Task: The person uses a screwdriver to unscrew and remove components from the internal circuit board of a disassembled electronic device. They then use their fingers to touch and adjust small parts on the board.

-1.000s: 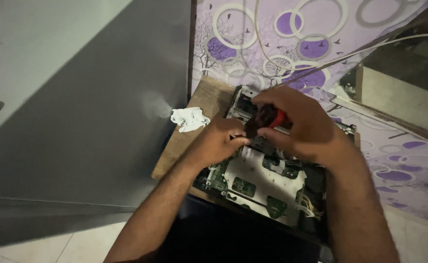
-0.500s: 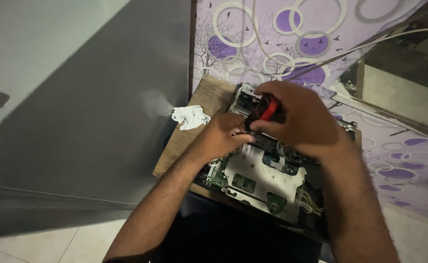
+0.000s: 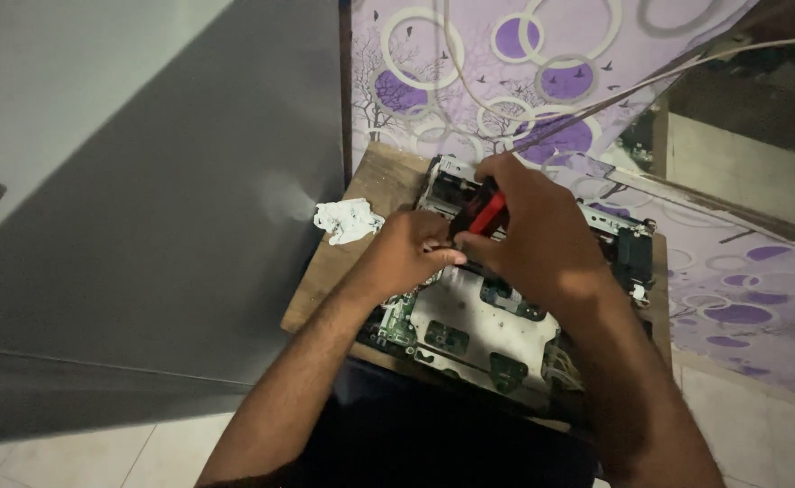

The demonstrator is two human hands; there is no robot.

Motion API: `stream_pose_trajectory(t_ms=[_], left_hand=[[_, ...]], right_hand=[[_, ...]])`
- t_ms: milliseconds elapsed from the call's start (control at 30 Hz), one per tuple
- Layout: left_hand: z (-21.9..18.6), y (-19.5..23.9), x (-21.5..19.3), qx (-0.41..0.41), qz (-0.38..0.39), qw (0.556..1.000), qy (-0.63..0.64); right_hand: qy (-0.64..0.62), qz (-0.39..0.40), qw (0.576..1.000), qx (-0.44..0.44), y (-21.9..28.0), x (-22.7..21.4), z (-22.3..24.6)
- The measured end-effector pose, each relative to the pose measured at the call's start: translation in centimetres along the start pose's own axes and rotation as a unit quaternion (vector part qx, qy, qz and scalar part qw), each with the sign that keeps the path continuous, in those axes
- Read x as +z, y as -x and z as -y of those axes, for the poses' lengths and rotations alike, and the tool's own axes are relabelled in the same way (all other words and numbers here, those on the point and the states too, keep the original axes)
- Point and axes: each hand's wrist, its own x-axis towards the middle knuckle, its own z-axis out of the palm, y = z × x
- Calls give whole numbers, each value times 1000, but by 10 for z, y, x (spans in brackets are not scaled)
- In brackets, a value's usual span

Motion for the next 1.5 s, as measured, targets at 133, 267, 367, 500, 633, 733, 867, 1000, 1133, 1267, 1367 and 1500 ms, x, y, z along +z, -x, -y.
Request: stream_pose_trajectory(t_ms=[133, 267, 367, 500, 633, 733, 867, 1000, 1133, 1267, 1367, 1500], left_hand=[[-11, -1, -3, -72, 15, 997, 7], [-12, 2, -7, -83, 29, 995, 39], [-5, 1, -6, -58, 25, 998, 11], [-4, 3, -6, -43, 19, 998, 37], [-7, 3, -6, -30, 22, 999, 17], [-21, 4, -8, -56, 31, 998, -22], [-52, 4, -9, 7, 15, 999, 29], [-98, 4, 11, 127, 81, 989, -2], [-103, -1, 57, 188, 107, 963, -157], [-101, 2, 79, 246, 2, 960, -130], [-99, 7, 73, 183, 3, 978, -102], [-100, 19, 58, 132, 19, 989, -68]], right_hand=[[4, 20, 999, -28, -2, -1, -7], [-10, 25, 993, -118, -5, 5, -21], [2, 61, 998, -34, -1, -3, 2], [5, 60, 997, -50, 3, 3, 1], [2, 24, 997, -68, 5, 8, -4], [-33, 17, 998, -41, 13, -1, 0], [-142, -61, 988, 25, 36, -20, -16], [-355, -158, 920, -48, 87, -14, -59], [-362, -98, 926, 46, 135, 19, -116], [-303, -239, 873, 297, 167, 30, -138], [-472, -274, 763, 347, 170, 10, -113], [-421, -243, 830, 274, 181, 26, -160]])
